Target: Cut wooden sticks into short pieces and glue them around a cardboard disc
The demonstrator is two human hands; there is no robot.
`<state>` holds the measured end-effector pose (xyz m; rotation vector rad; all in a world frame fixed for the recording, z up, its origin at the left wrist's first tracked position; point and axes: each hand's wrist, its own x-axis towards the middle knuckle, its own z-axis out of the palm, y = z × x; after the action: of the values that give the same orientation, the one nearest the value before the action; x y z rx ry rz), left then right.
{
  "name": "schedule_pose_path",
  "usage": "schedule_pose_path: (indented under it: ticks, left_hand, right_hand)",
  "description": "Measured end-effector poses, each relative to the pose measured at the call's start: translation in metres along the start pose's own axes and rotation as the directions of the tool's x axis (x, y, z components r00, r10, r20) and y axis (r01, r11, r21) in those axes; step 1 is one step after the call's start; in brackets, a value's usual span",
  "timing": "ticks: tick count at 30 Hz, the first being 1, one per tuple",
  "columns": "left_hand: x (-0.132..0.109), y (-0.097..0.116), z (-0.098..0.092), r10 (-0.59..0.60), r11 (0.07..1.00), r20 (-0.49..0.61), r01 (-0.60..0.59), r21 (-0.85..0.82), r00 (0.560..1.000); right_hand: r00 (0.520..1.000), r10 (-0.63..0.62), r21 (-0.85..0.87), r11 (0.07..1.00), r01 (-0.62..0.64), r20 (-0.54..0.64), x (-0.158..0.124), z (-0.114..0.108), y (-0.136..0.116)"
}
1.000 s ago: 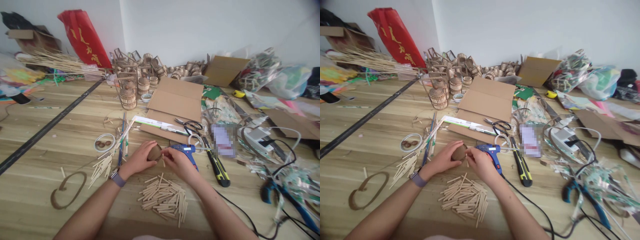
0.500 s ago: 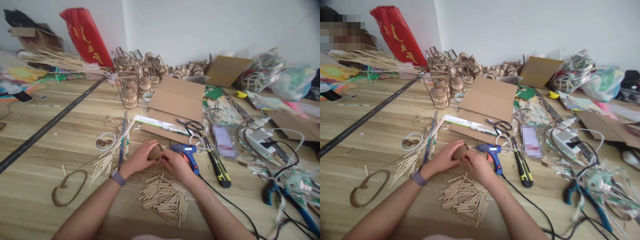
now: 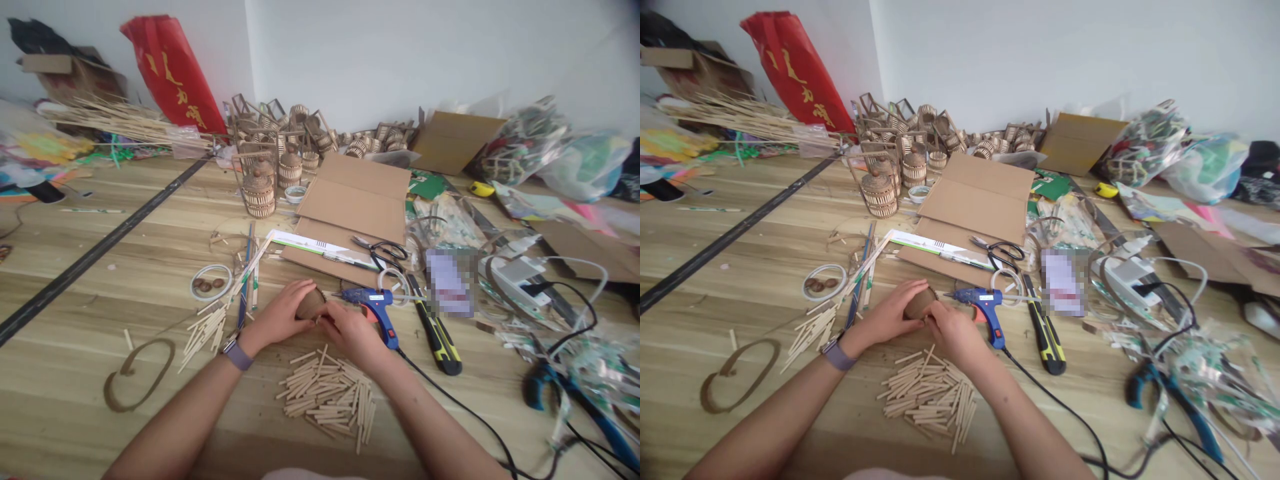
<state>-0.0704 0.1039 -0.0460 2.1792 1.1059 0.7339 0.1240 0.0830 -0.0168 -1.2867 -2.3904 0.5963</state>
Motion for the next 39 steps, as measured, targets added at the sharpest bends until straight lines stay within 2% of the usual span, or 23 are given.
schedule_pose_path:
  ticks: [26,34,39]
  left_hand:
    - [0.001,-0.001,-0.002,0.006,1.0,0.009,-0.006,-0.008,1.0]
    - [-0.001,-0.002,-0.003,0.005,1.0,0.035,-0.005,-0.006,0.999]
    - [-0.002,-0.002,-0.004,0.011,1.0,0.068,-0.012,0.017,0.998]
  right_hand:
    - [0.998,0.037,-0.137,0.99,-0.028,0.059,-0.001,0.005,-0.002]
    - [0.999,0.013,-0.087,0.996,-0.01,0.038,0.0,0.003,-0.004]
    - [1.0,-0.016,-0.024,1.0,0.015,-0.011,-0.002,-0.011,-0.006]
